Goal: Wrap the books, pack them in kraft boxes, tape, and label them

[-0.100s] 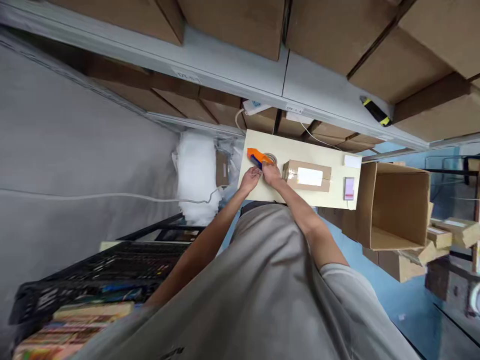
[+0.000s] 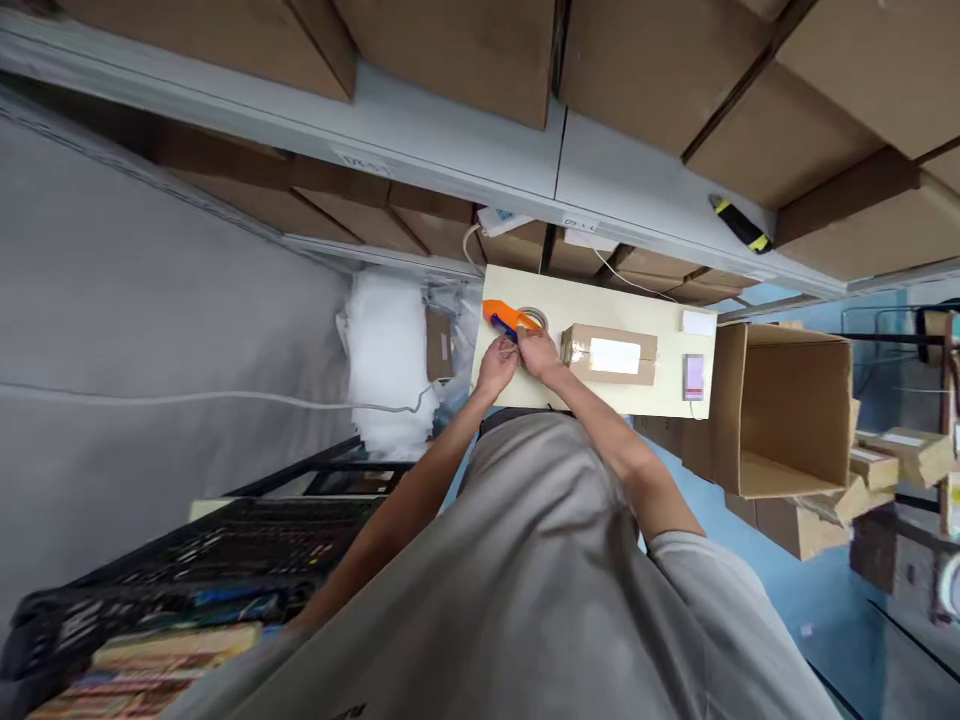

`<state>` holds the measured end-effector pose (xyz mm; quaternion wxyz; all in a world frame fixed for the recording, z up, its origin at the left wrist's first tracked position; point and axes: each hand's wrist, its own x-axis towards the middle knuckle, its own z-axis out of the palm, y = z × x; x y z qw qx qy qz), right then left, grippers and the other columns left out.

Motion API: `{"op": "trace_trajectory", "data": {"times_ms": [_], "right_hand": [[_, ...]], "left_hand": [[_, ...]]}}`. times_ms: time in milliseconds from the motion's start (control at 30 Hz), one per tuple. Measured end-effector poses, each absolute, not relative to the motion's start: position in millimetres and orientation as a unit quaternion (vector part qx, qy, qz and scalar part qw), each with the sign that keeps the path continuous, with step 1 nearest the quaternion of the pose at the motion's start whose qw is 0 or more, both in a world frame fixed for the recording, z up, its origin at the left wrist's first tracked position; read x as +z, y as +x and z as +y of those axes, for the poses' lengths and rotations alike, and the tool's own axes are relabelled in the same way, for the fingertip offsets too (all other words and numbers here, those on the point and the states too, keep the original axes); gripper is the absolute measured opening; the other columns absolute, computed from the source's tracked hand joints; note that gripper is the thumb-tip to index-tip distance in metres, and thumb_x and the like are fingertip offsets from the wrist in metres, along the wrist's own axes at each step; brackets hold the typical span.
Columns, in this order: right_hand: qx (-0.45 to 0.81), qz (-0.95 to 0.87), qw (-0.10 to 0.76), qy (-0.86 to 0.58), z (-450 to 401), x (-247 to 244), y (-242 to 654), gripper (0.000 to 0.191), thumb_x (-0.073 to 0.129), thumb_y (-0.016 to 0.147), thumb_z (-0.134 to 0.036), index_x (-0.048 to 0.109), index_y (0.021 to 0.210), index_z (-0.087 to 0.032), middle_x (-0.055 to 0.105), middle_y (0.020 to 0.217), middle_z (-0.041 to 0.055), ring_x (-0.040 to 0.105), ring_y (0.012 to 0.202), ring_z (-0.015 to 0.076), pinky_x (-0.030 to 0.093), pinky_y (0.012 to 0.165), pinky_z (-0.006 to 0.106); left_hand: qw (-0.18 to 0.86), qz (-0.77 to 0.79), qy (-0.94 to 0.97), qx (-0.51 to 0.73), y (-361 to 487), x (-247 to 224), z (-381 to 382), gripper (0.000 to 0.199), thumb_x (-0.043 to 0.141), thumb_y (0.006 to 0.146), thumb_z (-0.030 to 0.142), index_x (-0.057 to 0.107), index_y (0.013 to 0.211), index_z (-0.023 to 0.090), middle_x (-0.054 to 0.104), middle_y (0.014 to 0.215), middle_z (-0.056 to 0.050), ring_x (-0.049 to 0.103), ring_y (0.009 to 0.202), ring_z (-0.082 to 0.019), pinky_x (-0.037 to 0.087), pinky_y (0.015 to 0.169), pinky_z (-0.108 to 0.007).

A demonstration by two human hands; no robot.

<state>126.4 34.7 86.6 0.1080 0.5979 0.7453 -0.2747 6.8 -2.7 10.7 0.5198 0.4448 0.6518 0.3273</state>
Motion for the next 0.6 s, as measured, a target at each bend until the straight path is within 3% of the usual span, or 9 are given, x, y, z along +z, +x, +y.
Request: {"op": "trace_trajectory", "data": {"times_ms": [167,267,433,600], "right_hand": [[-0.198,0.776,-0.007,0.598,49.8,140.3,175.7,0.040,0.049,0.112,-0.022,0.059,0.150,-0.014,0.074,0.145,0.0189,0.066,0.144,0.0320,0.045,0.134,0.051],[-0.115,0.786,-0.119,0.596,79.1,188.2,224.1,0.044,0.039,0.119,-0.039,0.058,0.152,-0.019,0.073,0.144,0.0173,0.064,0.147,0.0355,0.044,0.134,0.059],[-0.012,0.780,-0.178,0.600,145.8,243.3,301.0,0.057,0.023,0.122,-0.049,0.060,0.151,-0.018,0.073,0.145,0.0181,0.058,0.152,0.0375,0.032,0.138,0.072],[-0.007,0.786,-0.156,0.598,203.8,243.7,356.3,0.051,0.034,0.118,-0.042,0.062,0.151,-0.015,0.072,0.148,0.0217,0.055,0.154,0.0399,0.029,0.137,0.076]], "left_hand": [[0.505,0.566,0.457,0.465,49.8,68.0,19.1,0.074,0.068,0.103,0.026,0.046,0.173,0.022,0.071,0.133,-0.015,0.078,0.114,-0.024,0.067,0.100,-0.038],[0.494,0.459,0.522,0.523,90.6,115.6,56.1,0.074,0.063,0.112,0.040,0.035,0.180,0.028,0.069,0.142,-0.015,0.075,0.125,-0.024,0.066,0.106,-0.039],[0.490,0.382,0.584,0.523,163.3,167.4,132.9,0.068,0.064,0.113,0.057,0.049,0.172,0.028,0.061,0.162,-0.018,0.074,0.133,-0.028,0.065,0.109,-0.039],[0.493,0.403,0.615,0.465,212.9,182.0,149.2,0.059,0.061,0.114,0.051,0.059,0.164,0.020,0.059,0.170,-0.021,0.076,0.133,-0.031,0.063,0.117,-0.045]]}}
